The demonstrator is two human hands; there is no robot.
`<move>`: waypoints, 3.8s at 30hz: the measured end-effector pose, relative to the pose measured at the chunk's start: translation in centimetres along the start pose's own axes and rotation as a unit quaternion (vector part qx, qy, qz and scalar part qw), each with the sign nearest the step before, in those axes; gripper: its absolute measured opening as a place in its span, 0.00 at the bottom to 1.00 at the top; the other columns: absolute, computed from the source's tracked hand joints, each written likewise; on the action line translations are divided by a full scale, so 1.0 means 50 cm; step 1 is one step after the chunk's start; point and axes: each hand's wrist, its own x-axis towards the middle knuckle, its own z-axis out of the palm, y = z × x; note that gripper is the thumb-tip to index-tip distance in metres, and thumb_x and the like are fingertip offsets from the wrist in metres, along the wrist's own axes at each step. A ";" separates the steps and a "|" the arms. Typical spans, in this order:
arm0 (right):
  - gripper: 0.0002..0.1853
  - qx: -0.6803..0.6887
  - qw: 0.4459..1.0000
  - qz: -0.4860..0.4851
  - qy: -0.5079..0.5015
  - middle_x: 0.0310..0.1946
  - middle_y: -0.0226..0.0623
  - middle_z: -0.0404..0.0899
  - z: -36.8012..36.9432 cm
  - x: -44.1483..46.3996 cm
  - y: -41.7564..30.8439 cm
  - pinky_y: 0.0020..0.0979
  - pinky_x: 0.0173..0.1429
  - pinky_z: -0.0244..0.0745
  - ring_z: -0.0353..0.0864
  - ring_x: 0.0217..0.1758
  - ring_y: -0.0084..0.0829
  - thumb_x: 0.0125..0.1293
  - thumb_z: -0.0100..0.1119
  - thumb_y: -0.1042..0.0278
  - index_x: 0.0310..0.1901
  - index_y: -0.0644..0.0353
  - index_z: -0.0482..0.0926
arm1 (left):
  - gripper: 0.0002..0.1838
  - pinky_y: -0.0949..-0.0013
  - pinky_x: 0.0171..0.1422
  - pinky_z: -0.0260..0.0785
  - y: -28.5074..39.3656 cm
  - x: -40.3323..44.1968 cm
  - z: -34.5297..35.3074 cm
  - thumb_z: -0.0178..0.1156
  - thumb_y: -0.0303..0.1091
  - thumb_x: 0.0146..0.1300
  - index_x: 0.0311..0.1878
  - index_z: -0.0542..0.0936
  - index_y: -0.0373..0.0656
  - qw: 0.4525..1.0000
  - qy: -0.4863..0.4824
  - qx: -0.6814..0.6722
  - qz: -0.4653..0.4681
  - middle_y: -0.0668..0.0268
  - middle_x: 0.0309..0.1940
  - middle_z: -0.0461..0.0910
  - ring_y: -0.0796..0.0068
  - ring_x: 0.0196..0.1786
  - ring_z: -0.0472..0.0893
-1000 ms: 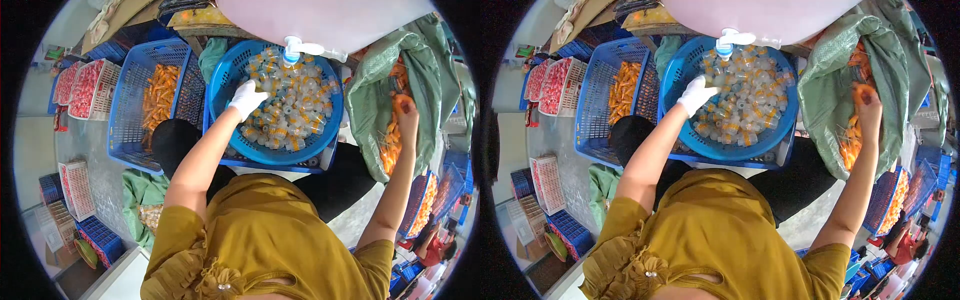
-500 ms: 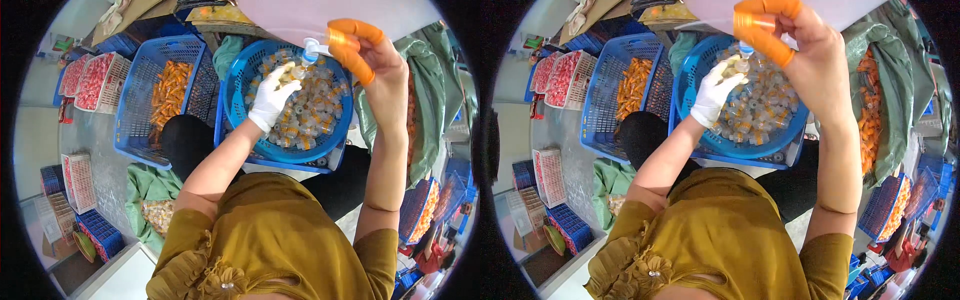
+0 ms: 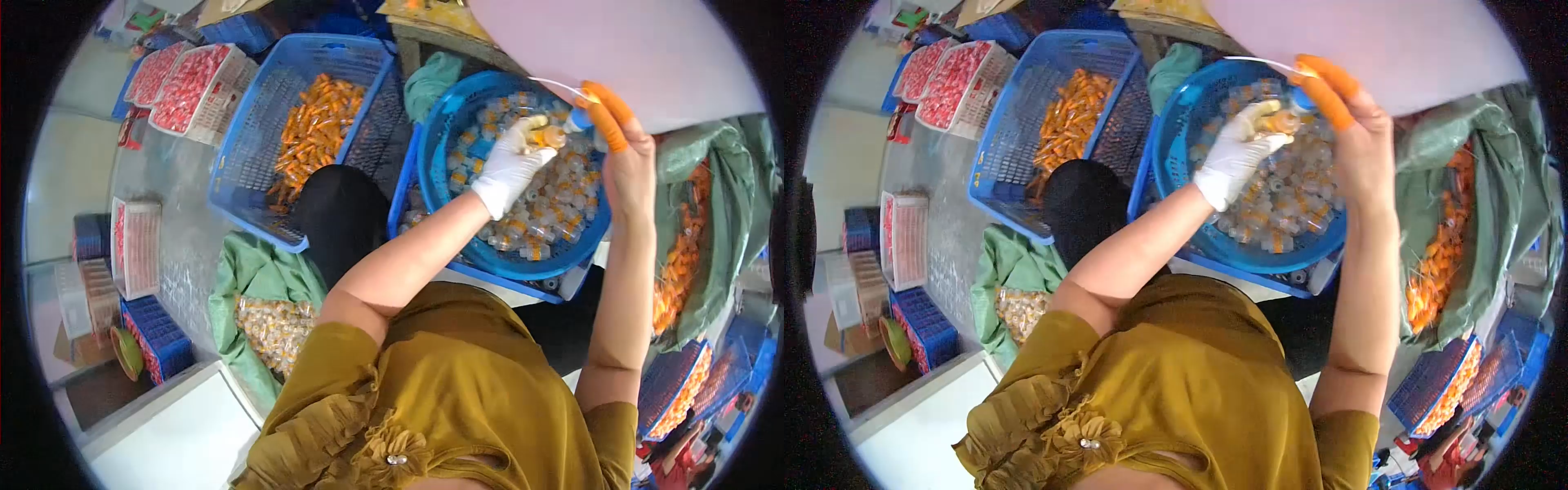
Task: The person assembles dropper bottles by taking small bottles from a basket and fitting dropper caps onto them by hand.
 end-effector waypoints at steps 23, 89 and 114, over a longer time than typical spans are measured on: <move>0.15 -0.386 0.904 -0.147 -0.108 0.43 0.37 0.80 -0.094 -0.099 -0.033 0.31 0.51 0.76 0.80 0.46 0.33 0.54 0.64 0.84 0.45 0.61 0.81 | 0.14 0.78 0.43 0.70 0.025 -0.058 -0.045 0.60 0.31 0.66 0.53 0.74 0.39 0.986 -0.005 0.109 -0.122 0.67 0.39 0.79 0.83 0.37 0.77; 0.15 -0.422 0.884 0.157 0.127 0.43 0.35 0.83 -0.451 -0.115 0.054 0.24 0.47 0.71 0.78 0.43 0.22 0.68 0.54 0.68 0.53 0.59 0.81 | 0.22 0.61 0.70 0.59 0.220 -0.133 -0.202 0.64 0.25 0.59 0.56 0.74 0.32 0.704 0.320 0.497 0.395 0.56 0.52 0.77 0.60 0.58 0.73; 0.10 -0.300 0.931 0.041 0.202 0.37 0.29 0.82 -0.443 -0.134 -0.012 0.22 0.45 0.72 0.79 0.39 0.20 0.65 0.58 0.77 0.47 0.62 0.78 | 0.15 0.68 0.50 0.72 0.002 -0.027 -0.081 0.56 0.29 0.68 0.56 0.71 0.43 0.983 -0.076 0.162 -0.033 0.63 0.48 0.75 0.74 0.43 0.79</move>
